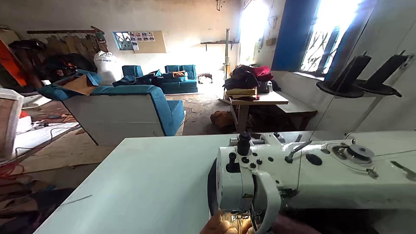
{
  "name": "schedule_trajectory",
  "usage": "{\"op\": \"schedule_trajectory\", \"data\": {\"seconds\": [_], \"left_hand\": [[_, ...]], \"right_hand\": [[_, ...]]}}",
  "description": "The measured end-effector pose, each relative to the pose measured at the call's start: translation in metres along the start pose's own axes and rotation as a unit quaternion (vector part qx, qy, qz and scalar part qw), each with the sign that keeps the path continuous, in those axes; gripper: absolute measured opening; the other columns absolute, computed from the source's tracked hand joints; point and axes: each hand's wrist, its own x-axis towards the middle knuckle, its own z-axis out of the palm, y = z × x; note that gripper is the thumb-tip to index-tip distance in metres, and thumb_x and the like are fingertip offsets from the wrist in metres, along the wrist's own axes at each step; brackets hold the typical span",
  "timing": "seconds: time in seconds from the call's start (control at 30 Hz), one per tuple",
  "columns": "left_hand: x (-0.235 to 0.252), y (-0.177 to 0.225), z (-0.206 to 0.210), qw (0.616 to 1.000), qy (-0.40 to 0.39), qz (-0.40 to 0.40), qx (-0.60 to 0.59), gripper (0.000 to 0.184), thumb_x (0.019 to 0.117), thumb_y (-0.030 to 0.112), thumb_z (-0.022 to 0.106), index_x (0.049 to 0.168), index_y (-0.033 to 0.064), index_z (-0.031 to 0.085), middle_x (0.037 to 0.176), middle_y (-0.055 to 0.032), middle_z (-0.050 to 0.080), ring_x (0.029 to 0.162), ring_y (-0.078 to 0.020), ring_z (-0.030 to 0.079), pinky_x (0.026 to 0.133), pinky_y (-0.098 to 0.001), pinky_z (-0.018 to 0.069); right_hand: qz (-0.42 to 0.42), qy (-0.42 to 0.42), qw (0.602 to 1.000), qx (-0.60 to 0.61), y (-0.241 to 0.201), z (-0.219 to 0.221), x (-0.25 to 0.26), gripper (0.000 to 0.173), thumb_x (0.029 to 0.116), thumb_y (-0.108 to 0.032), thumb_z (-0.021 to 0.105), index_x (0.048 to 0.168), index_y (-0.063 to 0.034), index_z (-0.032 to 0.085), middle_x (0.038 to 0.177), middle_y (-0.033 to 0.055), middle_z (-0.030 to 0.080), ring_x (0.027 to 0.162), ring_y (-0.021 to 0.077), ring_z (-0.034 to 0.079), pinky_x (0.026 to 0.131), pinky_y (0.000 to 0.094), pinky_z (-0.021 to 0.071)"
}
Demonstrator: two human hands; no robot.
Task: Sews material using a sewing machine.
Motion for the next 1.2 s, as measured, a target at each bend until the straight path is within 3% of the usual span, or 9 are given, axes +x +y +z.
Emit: {"op": "schedule_trajectory", "data": {"seconds": [0.07, 0.2, 0.3, 0.4, 0.63, 0.87, 1.03, 1.2], "left_hand": [[-0.003, 0.007, 0.006, 0.997, 0.023, -0.002, 0.073, 0.029, 0.0992, 0.0, 0.05, 0.113, 0.0006, 0.076, 0.106, -0.0122, 0.078, 0.1, -0.0292, 0.075, 0.094, -0.0428, 0.054], [-0.011, -0.002, 0.033, 0.978, 0.153, 0.022, 0.142, 0.019, 0.0919, 0.006, 0.061, 0.088, 0.0117, 0.079, 0.089, -0.0025, 0.078, 0.082, -0.0183, 0.072, 0.078, -0.0356, 0.054], [-0.012, -0.006, 0.034, 0.97, 0.17, 0.02, 0.17, 0.022, 0.093, 0.011, 0.059, 0.083, 0.0184, 0.077, 0.085, 0.0031, 0.076, 0.075, -0.0141, 0.068, 0.074, -0.0338, 0.0478], [-0.014, -0.005, 0.029, 0.977, 0.139, 0.012, 0.162, 0.021, 0.0928, 0.009, 0.06, 0.086, 0.0174, 0.078, 0.089, 0.0019, 0.077, 0.082, -0.0156, 0.071, 0.078, -0.0356, 0.0508], [-0.014, -0.008, 0.026, 0.978, 0.116, 0.028, 0.173, 0.022, 0.0929, 0.008, 0.059, 0.085, 0.0158, 0.078, 0.086, 0.0014, 0.077, 0.078, -0.0152, 0.07, 0.072, -0.0342, 0.0494], [-0.013, -0.005, 0.032, 0.979, 0.122, -0.008, 0.162, 0.021, 0.092, 0.007, 0.06, 0.09, 0.0143, 0.079, 0.091, -0.001, 0.078, 0.084, -0.0171, 0.072, 0.076, -0.0353, 0.0517], [-0.005, -0.011, 0.033, 0.969, 0.158, -0.033, 0.186, 0.017, 0.0874, 0.009, 0.062, 0.079, 0.0146, 0.076, 0.072, -0.0012, 0.071, 0.074, -0.0184, 0.068, 0.069, -0.0353, 0.0504], [-0.001, -0.017, 0.037, 0.962, 0.185, -0.039, 0.196, 0.015, 0.0849, 0.01, 0.063, 0.073, 0.0134, 0.073, 0.07, -0.0024, 0.069, 0.074, -0.0198, 0.068, 0.069, -0.0365, 0.0501]], "right_hand": [[0.023, -0.039, 0.999, -0.003, -0.009, -0.005, 0.004, 0.019, 0.0939, -0.001, 0.058, 0.102, 0.0036, 0.075, 0.101, 0.0241, 0.073, 0.1, 0.0413, 0.07, 0.091, 0.0584, 0.0502], [-0.016, -0.052, 0.998, -0.018, 0.011, 0.01, 0.002, 0.021, 0.0989, -0.013, 0.059, 0.098, -0.0023, 0.076, 0.098, 0.0171, 0.074, 0.099, 0.0336, 0.071, 0.089, 0.0526, 0.0539], [0.001, -0.061, 0.998, -0.004, 0.003, 0.004, 0.002, 0.018, 0.0972, -0.013, 0.061, 0.095, -0.0012, 0.075, 0.096, 0.018, 0.074, 0.098, 0.035, 0.071, 0.087, 0.0539, 0.0538], [0.008, -0.065, 0.998, 0.006, 0.0, 0.001, 0.002, 0.018, 0.0973, -0.011, 0.06, 0.095, -0.0003, 0.075, 0.095, 0.0181, 0.073, 0.096, 0.0348, 0.071, 0.085, 0.0538, 0.054], [0.003, -0.051, 0.999, -0.005, 0.003, 0.006, 0.001, 0.024, 0.1015, -0.016, 0.055, 0.096, -0.0028, 0.074, 0.095, 0.0156, 0.074, 0.096, 0.0312, 0.072, 0.084, 0.0501, 0.0554], [0.075, -0.05, 0.995, 0.029, -0.008, -0.001, 0.005, 0.029, 0.103, -0.015, 0.05, 0.097, 0.0015, 0.073, 0.096, 0.0204, 0.073, 0.096, 0.036, 0.071, 0.085, 0.0534, 0.0536], [0.139, -0.074, 0.987, 0.016, -0.018, -0.014, 0.009, 0.028, 0.1029, -0.015, 0.05, 0.097, 0.003, 0.07, 0.094, 0.0236, 0.07, 0.095, 0.0413, 0.069, 0.082, 0.0599, 0.0523], [0.188, -0.09, 0.978, 0.013, -0.021, -0.018, 0.01, 0.031, 0.1046, -0.017, 0.049, 0.097, 0.0033, 0.071, 0.096, 0.0241, 0.07, 0.095, 0.041, 0.069, 0.082, 0.06, 0.0521]]}}
